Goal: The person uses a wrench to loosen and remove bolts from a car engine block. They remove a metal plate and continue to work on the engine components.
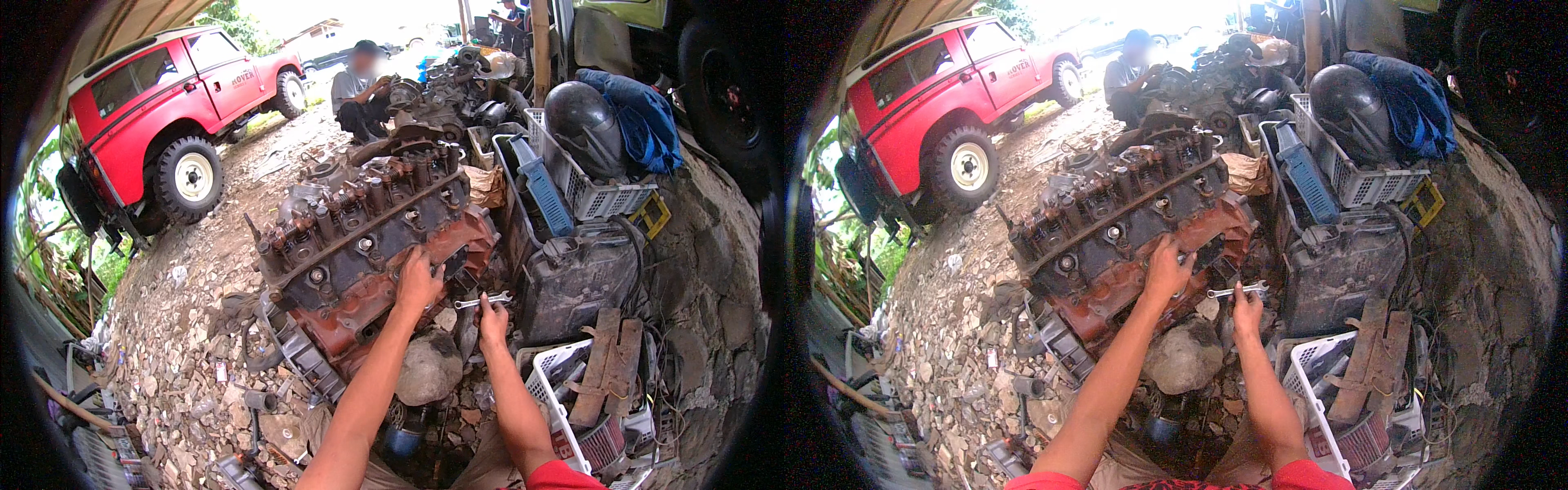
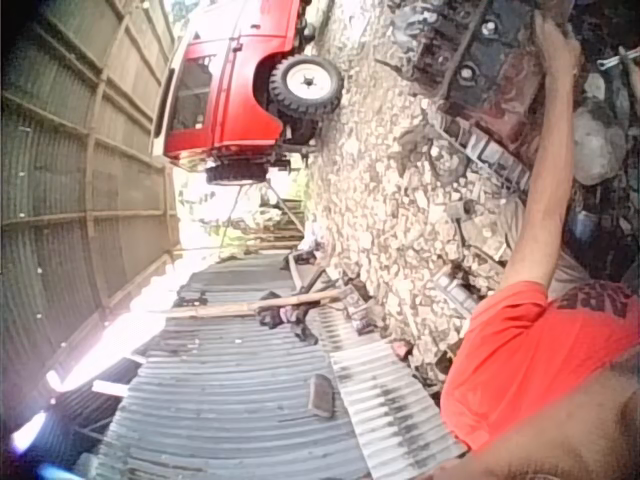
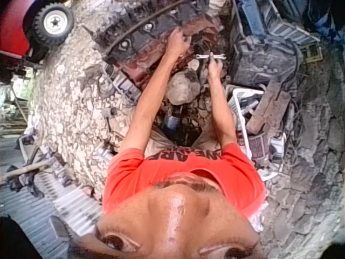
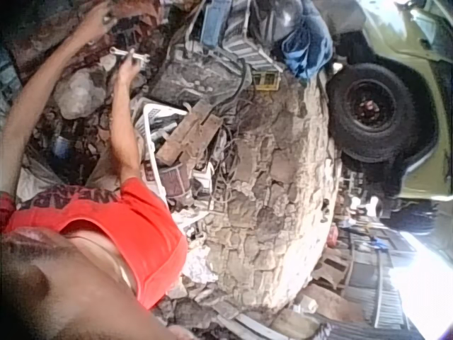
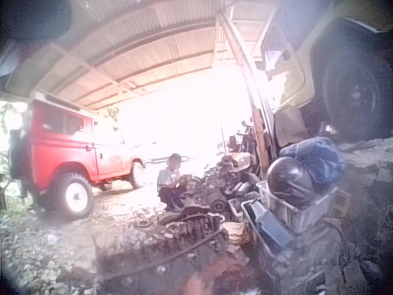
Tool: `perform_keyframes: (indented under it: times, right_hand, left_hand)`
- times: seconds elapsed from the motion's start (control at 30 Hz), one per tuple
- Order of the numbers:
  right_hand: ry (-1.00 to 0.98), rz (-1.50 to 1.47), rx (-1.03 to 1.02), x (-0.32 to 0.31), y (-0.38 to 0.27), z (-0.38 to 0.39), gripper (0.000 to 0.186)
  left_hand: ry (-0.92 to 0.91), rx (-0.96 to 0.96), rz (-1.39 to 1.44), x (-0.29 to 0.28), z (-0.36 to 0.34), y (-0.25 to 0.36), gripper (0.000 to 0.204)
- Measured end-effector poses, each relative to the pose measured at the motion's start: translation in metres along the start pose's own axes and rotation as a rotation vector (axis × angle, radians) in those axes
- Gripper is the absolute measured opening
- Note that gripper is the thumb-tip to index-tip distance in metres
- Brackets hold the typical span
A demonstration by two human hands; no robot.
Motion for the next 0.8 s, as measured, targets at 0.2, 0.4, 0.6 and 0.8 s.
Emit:
perform_keyframes:
  times: [0.2,0.4,0.6,0.8]
  right_hand:
    - [-0.002,-0.002,0.008,0.002,0.000,0.001,0.027]
    - [0.011,-0.030,0.007,0.001,-0.001,0.003,0.026]
    - [0.016,-0.025,0.020,0.001,0.001,0.002,0.026]
    - [0.004,-0.006,0.033,0.002,0.003,0.001,0.024]
  left_hand:
    - [0.024,0.009,0.013,0.001,0.000,-0.005,0.027]
    - [-0.018,0.001,-0.038,0.001,0.000,-0.001,0.030]
    - [-0.020,-0.018,-0.022,0.002,-0.001,-0.003,0.028]
    - [0.011,0.022,-0.034,0.004,-0.001,-0.005,0.028]
Point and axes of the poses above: each hand's wrist, its own z-axis away from the middle knuckle, its own x-axis out of the palm, y = z × x, the point moved 8 cm from there along -z, towards the middle knuckle, and after that the axes turned 11 degrees about -z, right-handed, at the moved point
